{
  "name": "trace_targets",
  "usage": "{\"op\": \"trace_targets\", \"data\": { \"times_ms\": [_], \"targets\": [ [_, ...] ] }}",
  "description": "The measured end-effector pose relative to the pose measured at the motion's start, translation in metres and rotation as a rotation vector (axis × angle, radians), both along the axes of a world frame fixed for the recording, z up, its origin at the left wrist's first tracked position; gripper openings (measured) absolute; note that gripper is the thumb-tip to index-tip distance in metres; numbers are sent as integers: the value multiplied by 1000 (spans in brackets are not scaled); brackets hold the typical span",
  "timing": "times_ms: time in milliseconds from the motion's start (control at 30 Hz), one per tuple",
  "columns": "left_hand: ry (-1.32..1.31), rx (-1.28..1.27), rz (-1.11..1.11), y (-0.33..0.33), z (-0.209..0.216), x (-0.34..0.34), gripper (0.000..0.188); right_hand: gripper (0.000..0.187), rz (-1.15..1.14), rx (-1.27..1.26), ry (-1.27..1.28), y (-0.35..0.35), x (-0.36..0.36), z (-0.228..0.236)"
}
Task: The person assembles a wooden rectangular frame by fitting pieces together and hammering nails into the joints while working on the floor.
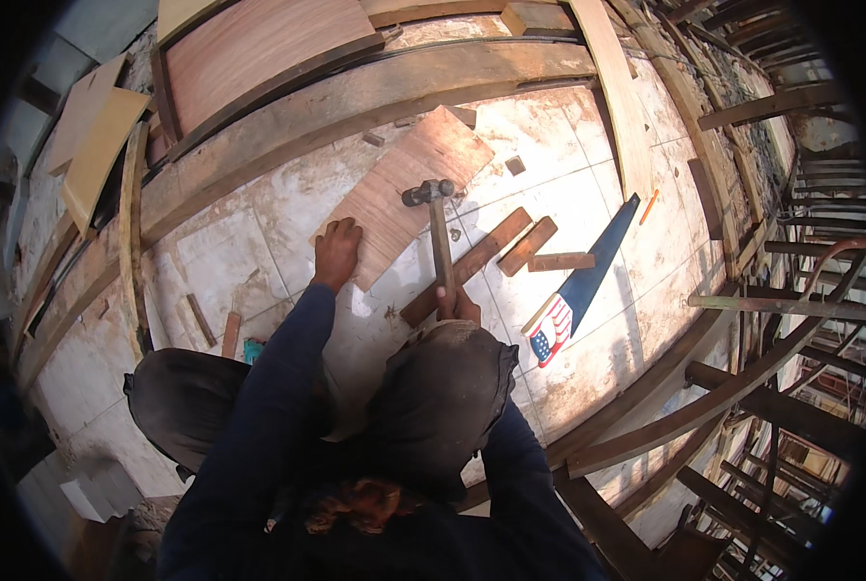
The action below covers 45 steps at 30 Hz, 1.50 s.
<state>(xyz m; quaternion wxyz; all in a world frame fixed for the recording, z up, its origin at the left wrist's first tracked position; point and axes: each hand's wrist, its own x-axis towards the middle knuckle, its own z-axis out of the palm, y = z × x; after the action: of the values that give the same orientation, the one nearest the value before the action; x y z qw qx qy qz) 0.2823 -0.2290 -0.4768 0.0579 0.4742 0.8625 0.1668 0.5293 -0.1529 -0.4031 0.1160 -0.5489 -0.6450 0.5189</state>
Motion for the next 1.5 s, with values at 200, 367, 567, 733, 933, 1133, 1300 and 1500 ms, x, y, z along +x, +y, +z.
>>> {"op": "trace_targets", "data": {
  "times_ms": [200,367,567,733,933,1133,1300,1500],
  "targets": [
    [136,-22,-167,-8,7,-7,21,38,-83,44,-32,-16,4,-2],
    [177,132,-97,-41,27,-24,20,40,-91,-190,108,-7,36,-26],
    [312,6,159,-127,24,-50,24,40,-52,-133,97,-8,16,-9],
    [12,40,149,-139,6,-47,29,40,109,38,-3,-11,-30,12],
    [-124,-135,322,-143,6,-19,99,37,634,238,-409,5,-64,-9],
    [-98,-236,435,-150,-1,-15,135,36,617,295,-183,-2,-80,17],
    [-122,-278,481,-140,3,-24,140,36,871,365,-569,22,-60,-11],
    [-134,-202,569,-146,11,-14,141,34,845,365,-300,13,-91,33]
  ]
}}
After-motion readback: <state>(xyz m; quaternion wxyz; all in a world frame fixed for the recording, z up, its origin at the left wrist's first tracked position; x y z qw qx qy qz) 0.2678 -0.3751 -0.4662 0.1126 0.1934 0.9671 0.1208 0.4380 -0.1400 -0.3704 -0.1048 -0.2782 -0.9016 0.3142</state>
